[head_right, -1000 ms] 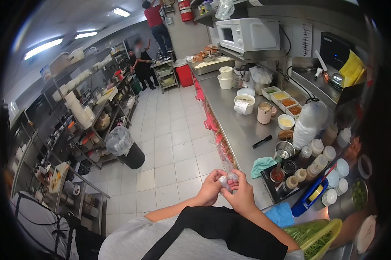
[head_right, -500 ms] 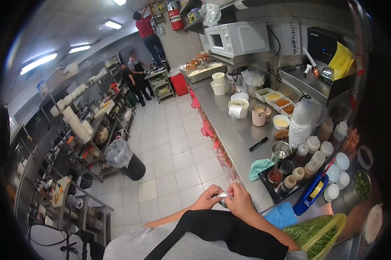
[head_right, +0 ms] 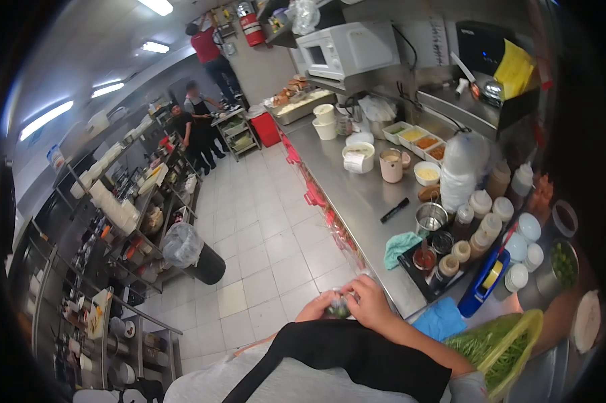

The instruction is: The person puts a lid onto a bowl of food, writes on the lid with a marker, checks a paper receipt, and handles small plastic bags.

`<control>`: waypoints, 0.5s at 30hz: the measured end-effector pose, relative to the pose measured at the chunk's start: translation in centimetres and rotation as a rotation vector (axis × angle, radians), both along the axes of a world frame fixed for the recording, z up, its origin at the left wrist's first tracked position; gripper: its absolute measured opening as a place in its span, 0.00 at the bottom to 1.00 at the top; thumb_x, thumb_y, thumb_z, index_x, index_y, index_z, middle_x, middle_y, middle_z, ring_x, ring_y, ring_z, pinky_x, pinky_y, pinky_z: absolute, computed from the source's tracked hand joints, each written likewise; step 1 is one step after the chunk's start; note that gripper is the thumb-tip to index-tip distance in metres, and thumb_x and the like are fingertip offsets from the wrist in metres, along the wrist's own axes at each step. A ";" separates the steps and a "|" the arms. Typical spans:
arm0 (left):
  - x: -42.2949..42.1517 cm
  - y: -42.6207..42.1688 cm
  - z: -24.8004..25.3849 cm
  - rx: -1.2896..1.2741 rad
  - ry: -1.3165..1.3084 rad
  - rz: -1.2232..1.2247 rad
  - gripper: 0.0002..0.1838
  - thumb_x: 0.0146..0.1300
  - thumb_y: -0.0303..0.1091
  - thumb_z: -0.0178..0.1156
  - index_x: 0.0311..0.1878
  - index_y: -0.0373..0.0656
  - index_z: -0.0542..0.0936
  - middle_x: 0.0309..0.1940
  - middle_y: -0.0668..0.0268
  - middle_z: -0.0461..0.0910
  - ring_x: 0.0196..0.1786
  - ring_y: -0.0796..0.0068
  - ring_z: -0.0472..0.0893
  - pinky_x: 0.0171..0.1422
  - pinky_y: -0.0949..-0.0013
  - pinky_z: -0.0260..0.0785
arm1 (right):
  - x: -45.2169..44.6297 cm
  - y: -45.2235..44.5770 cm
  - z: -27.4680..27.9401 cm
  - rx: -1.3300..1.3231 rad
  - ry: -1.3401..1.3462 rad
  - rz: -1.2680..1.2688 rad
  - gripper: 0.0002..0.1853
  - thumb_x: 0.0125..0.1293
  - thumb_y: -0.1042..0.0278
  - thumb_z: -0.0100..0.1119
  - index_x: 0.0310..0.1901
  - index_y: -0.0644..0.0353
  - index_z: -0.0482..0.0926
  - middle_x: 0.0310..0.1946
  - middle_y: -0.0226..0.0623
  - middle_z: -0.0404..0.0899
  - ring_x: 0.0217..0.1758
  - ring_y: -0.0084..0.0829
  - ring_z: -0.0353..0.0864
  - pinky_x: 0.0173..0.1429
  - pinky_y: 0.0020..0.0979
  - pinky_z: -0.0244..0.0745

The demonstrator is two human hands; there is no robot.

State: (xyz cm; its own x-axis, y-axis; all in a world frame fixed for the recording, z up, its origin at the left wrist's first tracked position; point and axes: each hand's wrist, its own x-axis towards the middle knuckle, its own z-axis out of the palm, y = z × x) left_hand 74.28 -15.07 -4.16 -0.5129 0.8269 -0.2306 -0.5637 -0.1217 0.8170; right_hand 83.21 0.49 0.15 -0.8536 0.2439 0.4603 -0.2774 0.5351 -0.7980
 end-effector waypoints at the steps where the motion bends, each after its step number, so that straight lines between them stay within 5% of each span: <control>1: 0.5 0.3 1.3 0.012 -0.037 0.007 0.14 0.70 0.39 0.48 0.52 0.42 0.71 0.42 0.71 0.75 0.42 0.82 0.75 0.49 0.76 0.68 | 0.3 -0.2 0.3 0.025 0.023 0.017 0.09 0.51 0.73 0.62 0.35 0.63 0.77 0.29 0.38 0.73 0.26 0.32 0.76 0.32 0.29 0.72; 3: 1.5 0.6 3.9 0.028 -0.111 0.021 0.14 0.70 0.40 0.47 0.51 0.42 0.71 0.40 0.70 0.75 0.41 0.81 0.76 0.47 0.75 0.69 | 0.6 -0.5 2.0 0.072 0.068 0.048 0.10 0.51 0.73 0.62 0.37 0.61 0.78 0.31 0.37 0.73 0.27 0.29 0.75 0.33 0.28 0.72; 4: 1.0 0.3 3.0 0.040 -0.115 -0.044 0.14 0.70 0.39 0.47 0.52 0.41 0.70 0.43 0.66 0.75 0.43 0.79 0.76 0.49 0.74 0.70 | 0.6 -0.3 1.8 0.078 0.011 0.127 0.12 0.55 0.71 0.60 0.41 0.61 0.76 0.30 0.40 0.73 0.31 0.43 0.76 0.35 0.34 0.72; 8: 1.1 1.3 2.2 -0.057 -0.041 0.074 0.15 0.71 0.38 0.46 0.54 0.40 0.68 0.45 0.68 0.72 0.49 0.79 0.73 0.52 0.73 0.67 | 0.4 0.2 0.4 0.165 0.057 0.081 0.05 0.57 0.73 0.56 0.36 0.60 0.75 0.31 0.43 0.73 0.34 0.47 0.76 0.36 0.39 0.72; 11: 0.5 2.0 2.3 -0.018 0.260 -0.023 0.14 0.71 0.38 0.46 0.54 0.40 0.68 0.44 0.70 0.72 0.48 0.82 0.72 0.52 0.75 0.65 | 0.2 0.4 0.7 0.167 0.048 -0.024 0.04 0.57 0.73 0.56 0.34 0.60 0.75 0.30 0.42 0.72 0.33 0.46 0.76 0.36 0.39 0.72; 15: -1.1 3.2 1.6 -0.072 0.202 -0.271 0.14 0.72 0.38 0.44 0.54 0.41 0.69 0.45 0.70 0.73 0.48 0.83 0.72 0.53 0.77 0.64 | -0.4 1.7 1.2 0.127 0.081 -0.177 0.03 0.57 0.73 0.57 0.32 0.61 0.74 0.30 0.41 0.71 0.34 0.45 0.76 0.37 0.37 0.72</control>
State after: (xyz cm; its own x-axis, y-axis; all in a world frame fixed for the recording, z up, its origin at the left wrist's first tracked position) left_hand 73.20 -11.83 -2.60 -0.3181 0.9246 -0.2094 -0.3939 0.0720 0.9163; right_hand 82.82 2.18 1.33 -0.7620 0.3218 0.5619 -0.2307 0.6758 -0.7000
